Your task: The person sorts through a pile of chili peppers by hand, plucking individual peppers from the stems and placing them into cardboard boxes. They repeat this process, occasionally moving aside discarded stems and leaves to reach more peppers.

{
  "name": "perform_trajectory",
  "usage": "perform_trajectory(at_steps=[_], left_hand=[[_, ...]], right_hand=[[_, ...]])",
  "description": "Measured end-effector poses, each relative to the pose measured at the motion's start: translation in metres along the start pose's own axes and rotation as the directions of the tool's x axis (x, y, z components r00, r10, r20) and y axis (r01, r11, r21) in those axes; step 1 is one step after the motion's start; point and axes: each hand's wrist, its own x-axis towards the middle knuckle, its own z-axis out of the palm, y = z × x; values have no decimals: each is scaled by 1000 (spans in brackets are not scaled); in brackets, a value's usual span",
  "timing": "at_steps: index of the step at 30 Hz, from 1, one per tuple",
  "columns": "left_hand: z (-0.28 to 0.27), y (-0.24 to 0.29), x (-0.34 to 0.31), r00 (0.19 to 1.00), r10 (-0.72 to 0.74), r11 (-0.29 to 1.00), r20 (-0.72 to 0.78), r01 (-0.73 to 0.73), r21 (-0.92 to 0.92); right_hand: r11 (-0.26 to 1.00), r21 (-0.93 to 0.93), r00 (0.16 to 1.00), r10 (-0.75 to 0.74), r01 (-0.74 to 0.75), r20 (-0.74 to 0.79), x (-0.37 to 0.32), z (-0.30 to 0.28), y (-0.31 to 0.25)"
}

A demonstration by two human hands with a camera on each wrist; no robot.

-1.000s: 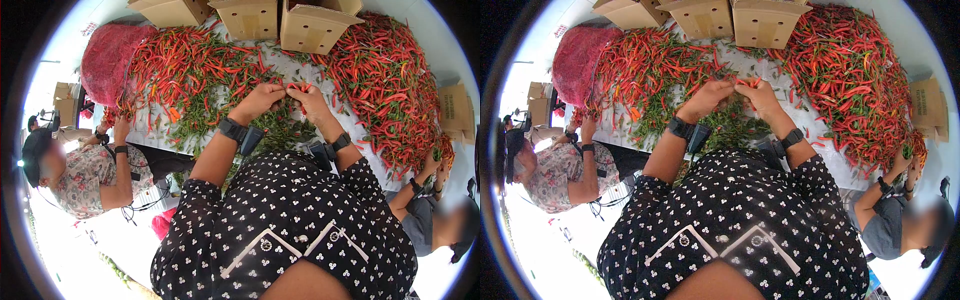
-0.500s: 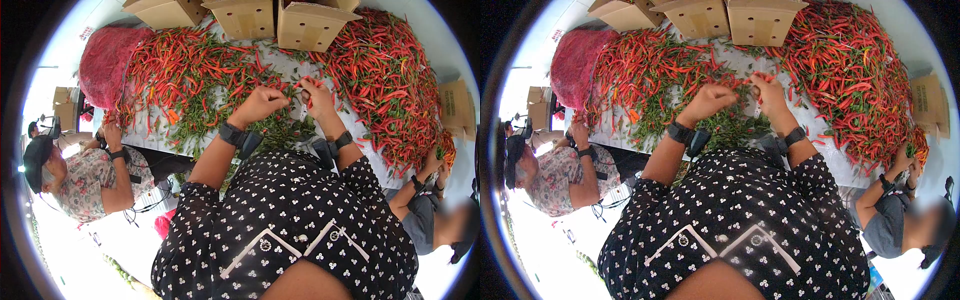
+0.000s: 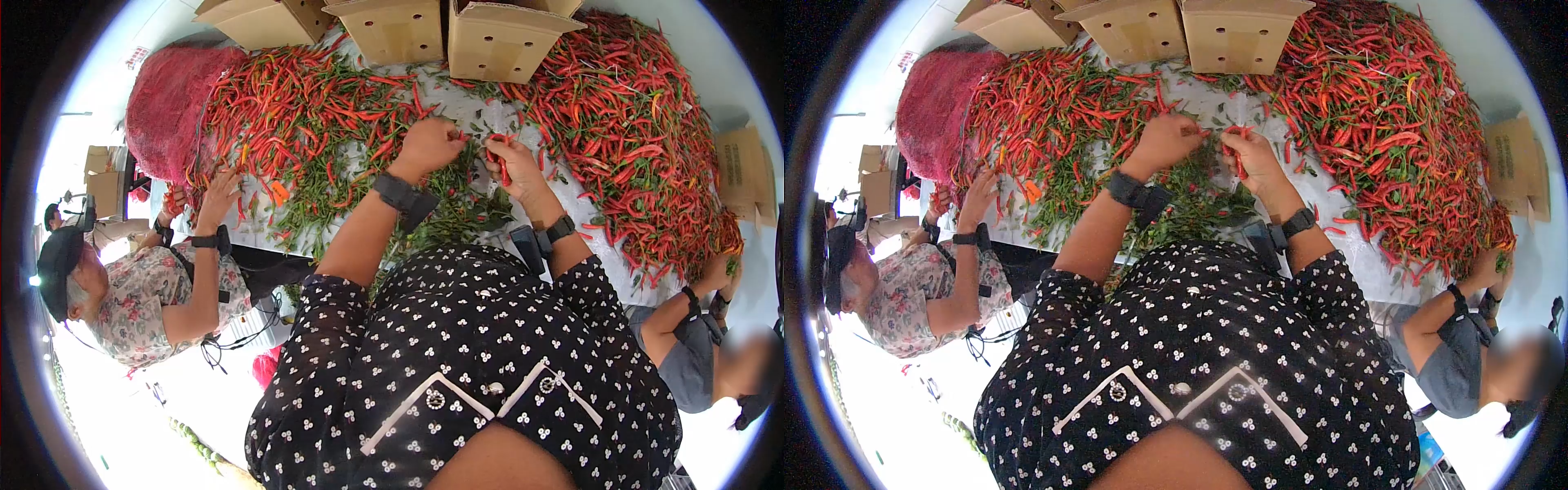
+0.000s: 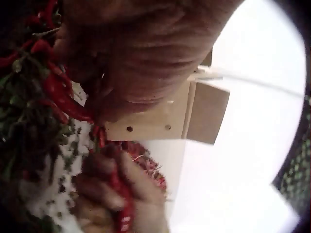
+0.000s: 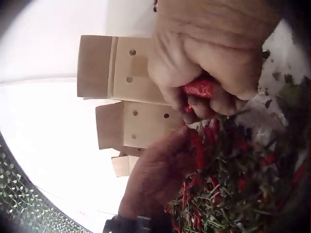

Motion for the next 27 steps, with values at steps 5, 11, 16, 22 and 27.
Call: perform_trajectory(at_steps=[5, 11, 16, 22, 27], left_hand=[[-26, 5, -7, 965, -192, 618, 181, 262, -741], [-33, 21, -20, 958, -250, 614, 143, 271, -741], [-38, 21, -38, 980, -120, 809, 159, 190, -556], [-15, 23, -46, 991, -60, 863, 117, 110, -493], [-18, 34, -53, 994, 100, 842, 30, -69, -535]], right_hand=[[945, -321, 998, -43, 58, 54, -9, 23, -4], [872, -471, 991, -104, 130, 82, -10, 48, -5], [912, -382, 983, -177, 151, -35, -11, 32, -6], [914, -338, 972, -236, 224, 6, -11, 28, -4], [951, -278, 981, -166, 133, -97, -13, 26, -3]])
